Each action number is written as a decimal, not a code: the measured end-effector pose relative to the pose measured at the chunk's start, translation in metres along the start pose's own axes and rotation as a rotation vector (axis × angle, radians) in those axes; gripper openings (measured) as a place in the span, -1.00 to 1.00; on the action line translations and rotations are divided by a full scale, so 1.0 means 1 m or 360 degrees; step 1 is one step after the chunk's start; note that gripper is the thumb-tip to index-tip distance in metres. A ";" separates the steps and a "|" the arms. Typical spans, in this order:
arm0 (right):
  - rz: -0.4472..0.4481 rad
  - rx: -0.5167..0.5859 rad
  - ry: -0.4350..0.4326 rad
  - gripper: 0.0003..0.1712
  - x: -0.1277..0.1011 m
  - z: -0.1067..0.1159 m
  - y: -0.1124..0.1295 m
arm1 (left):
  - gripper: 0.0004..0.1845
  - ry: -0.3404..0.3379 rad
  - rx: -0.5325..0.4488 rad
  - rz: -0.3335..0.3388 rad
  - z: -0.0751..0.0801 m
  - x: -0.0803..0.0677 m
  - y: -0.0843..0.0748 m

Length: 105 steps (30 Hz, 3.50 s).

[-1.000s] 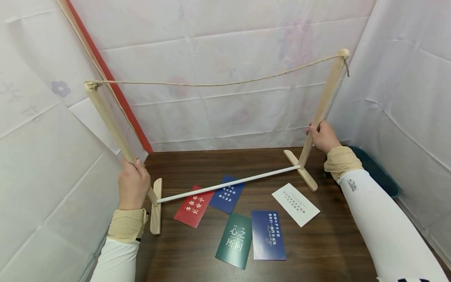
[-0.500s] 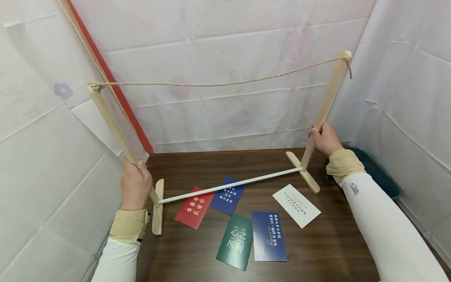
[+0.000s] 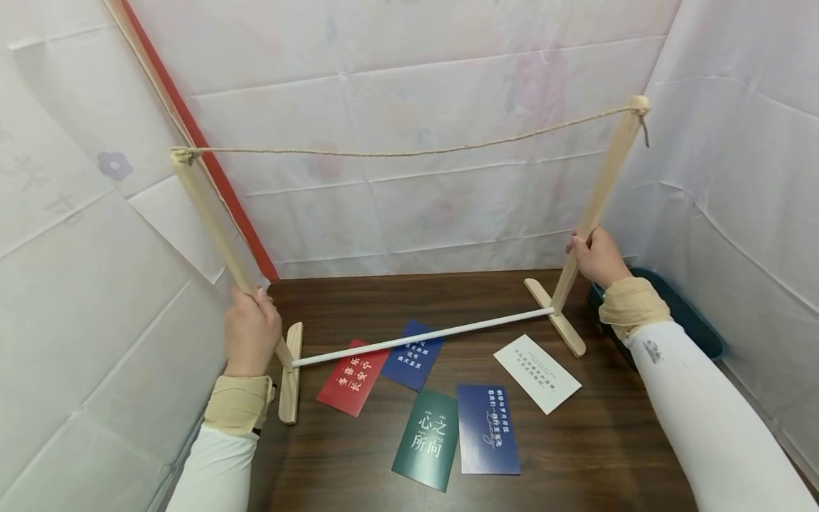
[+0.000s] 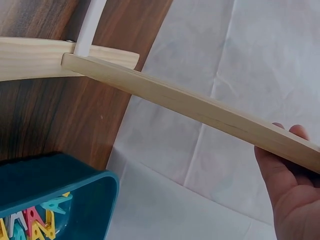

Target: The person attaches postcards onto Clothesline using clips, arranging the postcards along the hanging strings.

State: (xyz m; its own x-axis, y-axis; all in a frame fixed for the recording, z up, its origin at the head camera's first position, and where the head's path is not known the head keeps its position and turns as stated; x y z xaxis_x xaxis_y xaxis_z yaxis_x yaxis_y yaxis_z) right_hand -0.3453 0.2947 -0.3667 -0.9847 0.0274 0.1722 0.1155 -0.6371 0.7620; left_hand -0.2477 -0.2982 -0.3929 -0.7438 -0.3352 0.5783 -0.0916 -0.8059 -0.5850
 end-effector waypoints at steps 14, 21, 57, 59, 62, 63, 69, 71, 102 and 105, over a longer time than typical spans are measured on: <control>0.0028 -0.0012 -0.0097 -0.44 -0.007 0.007 -0.007 | -0.59 -0.0019 0.0001 0.0017 -0.006 0.003 -0.007; 0.0026 -0.0018 -0.0097 -0.46 -0.014 0.011 -0.008 | -0.57 -0.0002 -0.0007 0.0010 -0.009 0.003 -0.007; 0.0010 -0.0095 -0.0213 -0.47 -0.054 0.029 -0.021 | -0.59 0.0116 -0.0117 -0.0161 -0.029 0.015 -0.009; 0.0009 -0.0105 -0.0220 -0.47 -0.057 0.030 -0.022 | -0.60 0.0137 -0.0123 -0.0164 -0.031 0.016 -0.010; 0.0001 -0.0106 -0.0231 -0.48 -0.060 0.032 -0.023 | -0.60 0.0162 -0.0153 -0.0172 -0.033 0.017 -0.009; -0.0004 -0.0108 -0.0235 -0.48 -0.062 0.032 -0.024 | -0.60 0.0164 -0.0157 -0.0177 -0.034 0.017 -0.009; 0.0010 -0.0142 -0.0286 -0.51 -0.069 0.033 -0.022 | -0.60 0.0164 -0.0165 -0.0204 -0.037 0.020 -0.009; 0.0034 -0.0153 -0.0302 -0.51 -0.072 0.034 -0.022 | -0.60 0.0164 -0.0159 -0.0204 -0.038 0.021 -0.009; 0.0106 -0.0192 -0.0366 -0.56 -0.089 0.034 -0.023 | -0.66 0.0175 -0.0182 -0.0216 -0.035 0.014 -0.006; 0.0104 -0.0194 -0.0361 -0.56 -0.088 0.034 -0.023 | -0.64 0.0175 -0.0183 -0.0222 -0.035 0.014 -0.005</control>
State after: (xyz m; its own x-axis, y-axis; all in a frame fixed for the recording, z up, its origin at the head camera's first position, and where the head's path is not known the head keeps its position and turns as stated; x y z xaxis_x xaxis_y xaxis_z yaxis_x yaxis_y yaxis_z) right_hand -0.2565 0.3334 -0.3783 -0.9196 0.1465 0.3646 0.1477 -0.7309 0.6663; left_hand -0.2808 -0.2817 -0.4020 -0.7857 -0.1638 0.5965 -0.2693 -0.7776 -0.5682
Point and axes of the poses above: each hand's wrist, its own x-axis towards the middle knuckle, its own z-axis out of the back of the hand, y = z × x, the point moved 2 cm from there along x, towards the middle knuckle
